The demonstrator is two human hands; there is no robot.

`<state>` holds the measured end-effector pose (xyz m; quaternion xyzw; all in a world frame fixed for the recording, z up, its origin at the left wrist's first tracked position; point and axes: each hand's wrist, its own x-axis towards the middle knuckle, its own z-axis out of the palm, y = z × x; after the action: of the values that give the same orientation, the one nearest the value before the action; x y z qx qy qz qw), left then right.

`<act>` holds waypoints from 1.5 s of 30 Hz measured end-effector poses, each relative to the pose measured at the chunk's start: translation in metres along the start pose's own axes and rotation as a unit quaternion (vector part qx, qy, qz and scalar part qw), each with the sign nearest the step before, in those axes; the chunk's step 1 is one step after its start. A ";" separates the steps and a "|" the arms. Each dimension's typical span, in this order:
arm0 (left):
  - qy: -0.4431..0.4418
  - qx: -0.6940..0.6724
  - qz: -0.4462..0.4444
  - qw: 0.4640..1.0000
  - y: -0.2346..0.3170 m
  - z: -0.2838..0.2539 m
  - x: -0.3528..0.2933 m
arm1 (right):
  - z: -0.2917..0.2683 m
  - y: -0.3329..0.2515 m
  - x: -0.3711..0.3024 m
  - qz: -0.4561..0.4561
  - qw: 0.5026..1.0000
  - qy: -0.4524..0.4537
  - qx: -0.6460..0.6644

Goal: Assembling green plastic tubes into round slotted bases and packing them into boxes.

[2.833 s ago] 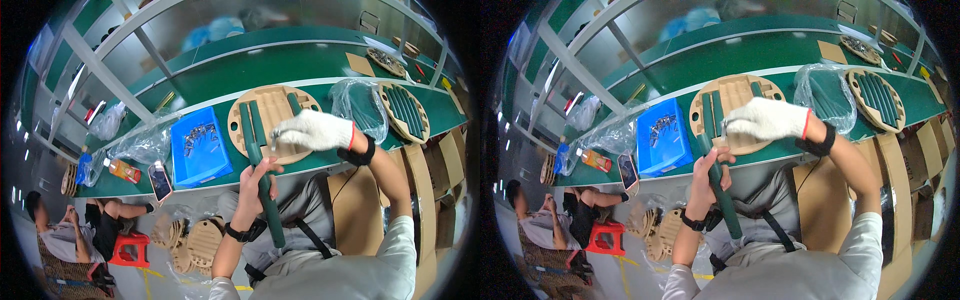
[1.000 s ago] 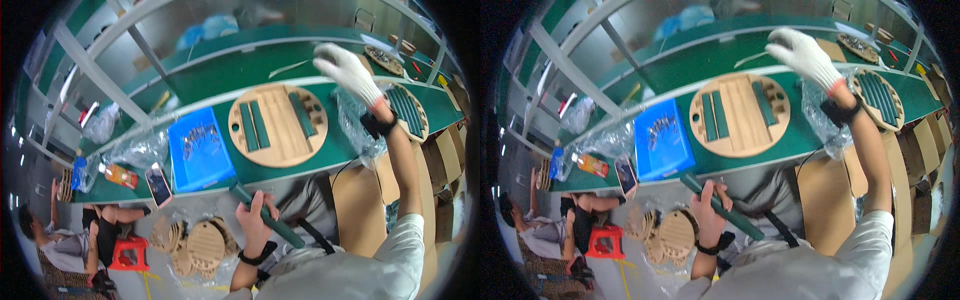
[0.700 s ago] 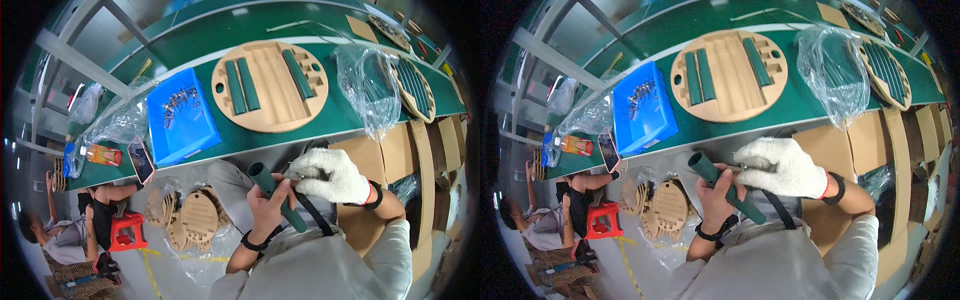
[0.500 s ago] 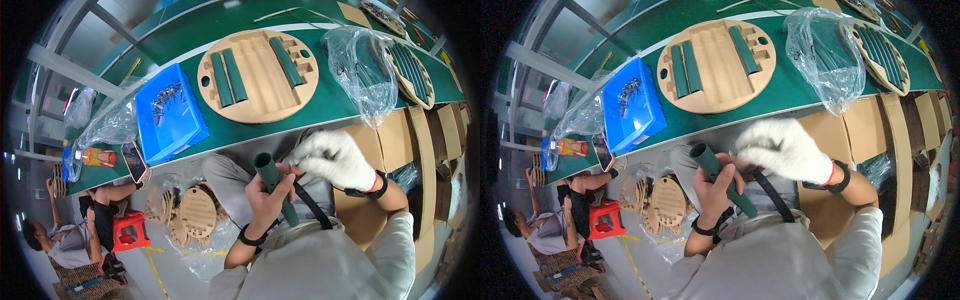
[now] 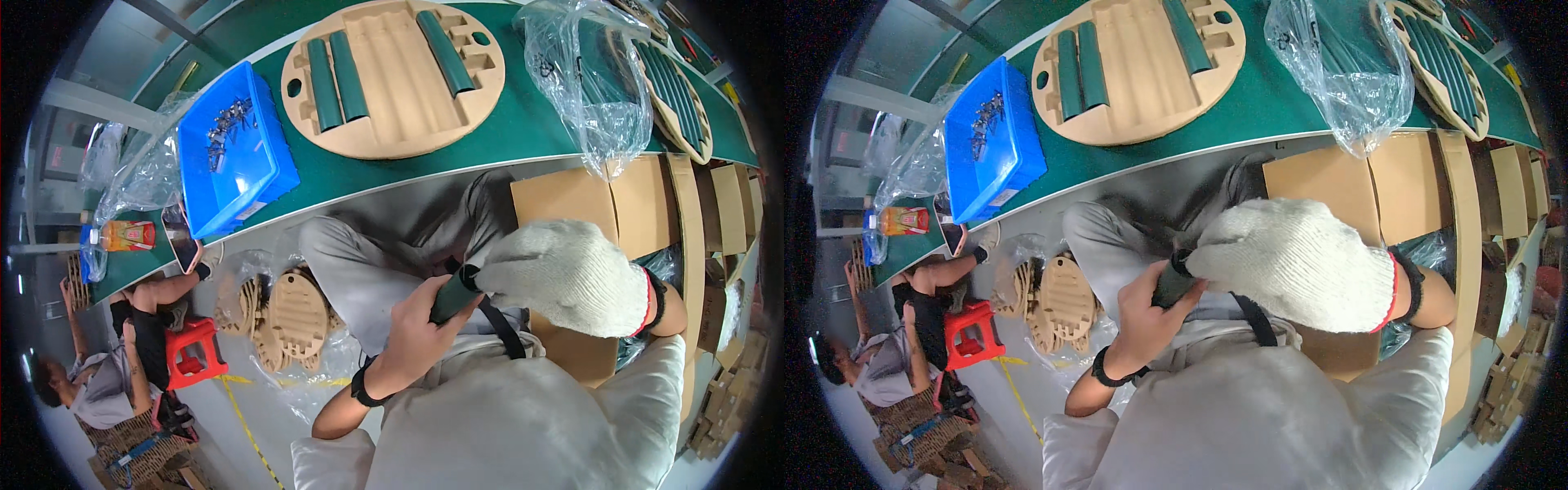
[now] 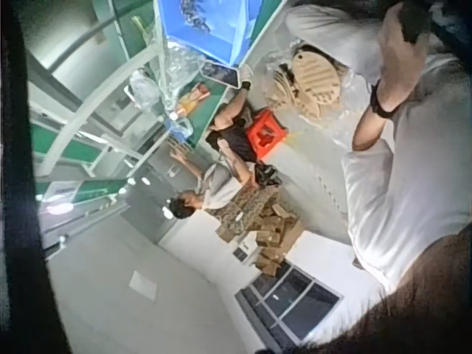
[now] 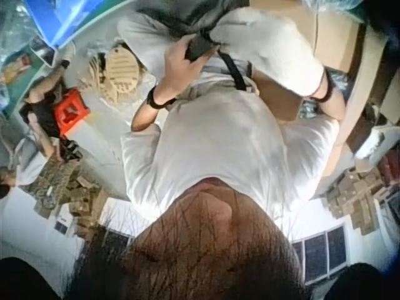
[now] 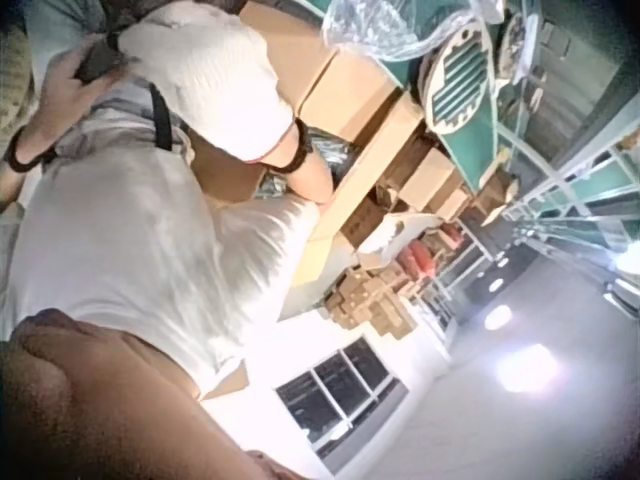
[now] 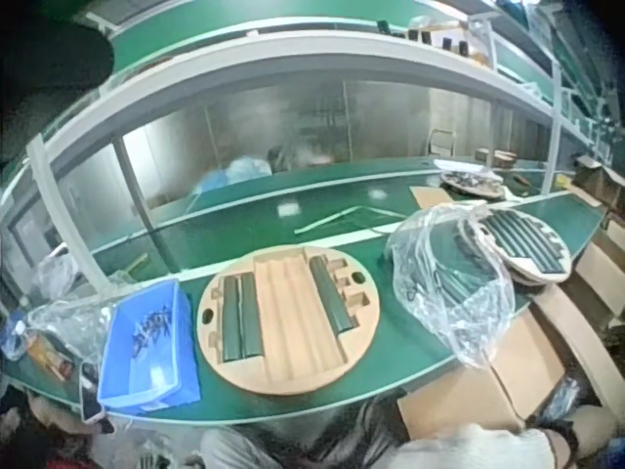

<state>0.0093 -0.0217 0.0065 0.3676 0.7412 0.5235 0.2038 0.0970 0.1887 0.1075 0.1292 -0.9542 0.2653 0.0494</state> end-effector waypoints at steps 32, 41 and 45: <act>-0.113 0.009 0.029 0.993 -0.022 -0.004 -0.023 | 0.025 0.011 0.008 0.146 0.931 -0.078 0.326; -0.136 0.031 0.094 0.986 -0.027 0.002 -0.028 | 0.032 0.013 0.008 0.238 0.866 -0.132 0.420; -0.140 -0.025 -0.023 0.990 -0.032 0.000 -0.018 | 0.031 0.015 0.006 0.191 0.944 0.015 0.268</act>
<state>0.0107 -0.0415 -0.0250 0.4146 0.7002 0.4804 0.3271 0.0859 0.1839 0.0743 -0.0505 -0.8536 0.5178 -0.0243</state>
